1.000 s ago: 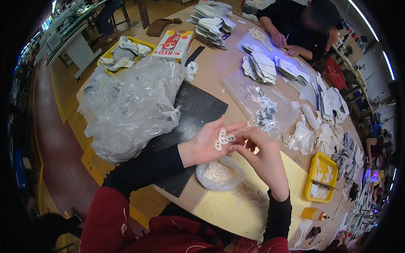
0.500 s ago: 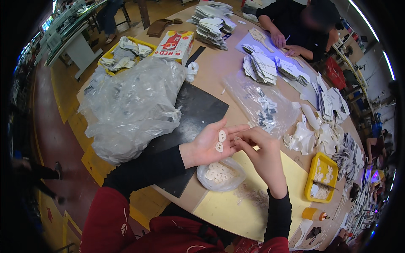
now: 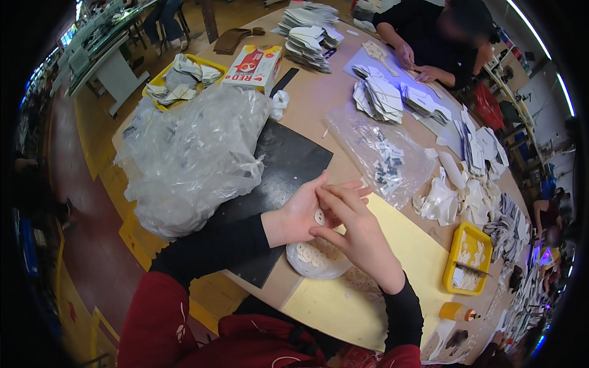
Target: The person picks small white decorative pieces from a plastic bag and arranges them on a yellow board. They repeatedly pick up pieces, place them in patterns, and adjust positions by hand. The person also moves pieces between the board and a small container.
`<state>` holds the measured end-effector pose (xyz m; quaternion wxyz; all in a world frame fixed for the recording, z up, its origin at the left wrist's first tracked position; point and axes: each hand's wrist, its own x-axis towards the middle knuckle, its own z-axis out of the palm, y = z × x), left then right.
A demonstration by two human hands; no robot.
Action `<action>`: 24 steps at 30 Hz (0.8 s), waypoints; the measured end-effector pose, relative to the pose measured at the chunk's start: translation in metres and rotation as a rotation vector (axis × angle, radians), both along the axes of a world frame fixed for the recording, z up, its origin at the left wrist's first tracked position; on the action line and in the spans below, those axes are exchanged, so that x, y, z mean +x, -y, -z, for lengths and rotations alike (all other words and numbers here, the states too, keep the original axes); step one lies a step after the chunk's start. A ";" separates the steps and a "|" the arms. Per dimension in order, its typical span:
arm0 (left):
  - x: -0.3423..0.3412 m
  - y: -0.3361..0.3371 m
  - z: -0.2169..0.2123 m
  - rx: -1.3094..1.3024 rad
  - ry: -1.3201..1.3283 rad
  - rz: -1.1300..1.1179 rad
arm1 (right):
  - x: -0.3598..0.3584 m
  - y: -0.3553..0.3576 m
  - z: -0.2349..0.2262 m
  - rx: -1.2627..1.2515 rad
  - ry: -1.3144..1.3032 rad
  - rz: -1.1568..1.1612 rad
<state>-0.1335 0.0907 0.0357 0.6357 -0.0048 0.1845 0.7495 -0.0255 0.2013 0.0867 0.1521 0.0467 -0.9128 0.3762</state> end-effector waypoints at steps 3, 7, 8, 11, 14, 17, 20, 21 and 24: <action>0.001 0.004 -0.004 0.019 0.019 0.042 | -0.002 0.001 0.009 -0.050 0.018 0.003; -0.001 0.003 -0.006 0.067 0.108 0.017 | -0.002 -0.006 0.013 -0.114 0.041 0.011; 0.000 0.003 -0.007 0.062 0.116 0.010 | -0.002 -0.006 0.014 -0.129 0.045 0.013; 0.000 0.002 -0.005 0.076 0.069 0.011 | -0.002 -0.005 0.012 -0.098 0.016 0.038; -0.005 0.001 -0.004 0.066 -0.055 0.011 | 0.000 -0.012 0.005 -0.155 0.085 0.024; -0.022 0.008 -0.006 -0.152 -0.448 -0.034 | 0.007 -0.014 -0.021 -0.167 0.225 -0.041; -0.044 0.014 -0.010 -0.380 -1.481 0.061 | 0.020 -0.017 -0.033 -0.098 0.378 -0.189; -0.045 0.018 -0.008 -0.319 -1.591 0.098 | 0.022 -0.017 -0.034 -0.085 0.392 -0.185; -0.039 0.026 -0.014 -0.200 -1.737 0.318 | 0.029 -0.022 -0.037 -0.059 0.401 -0.122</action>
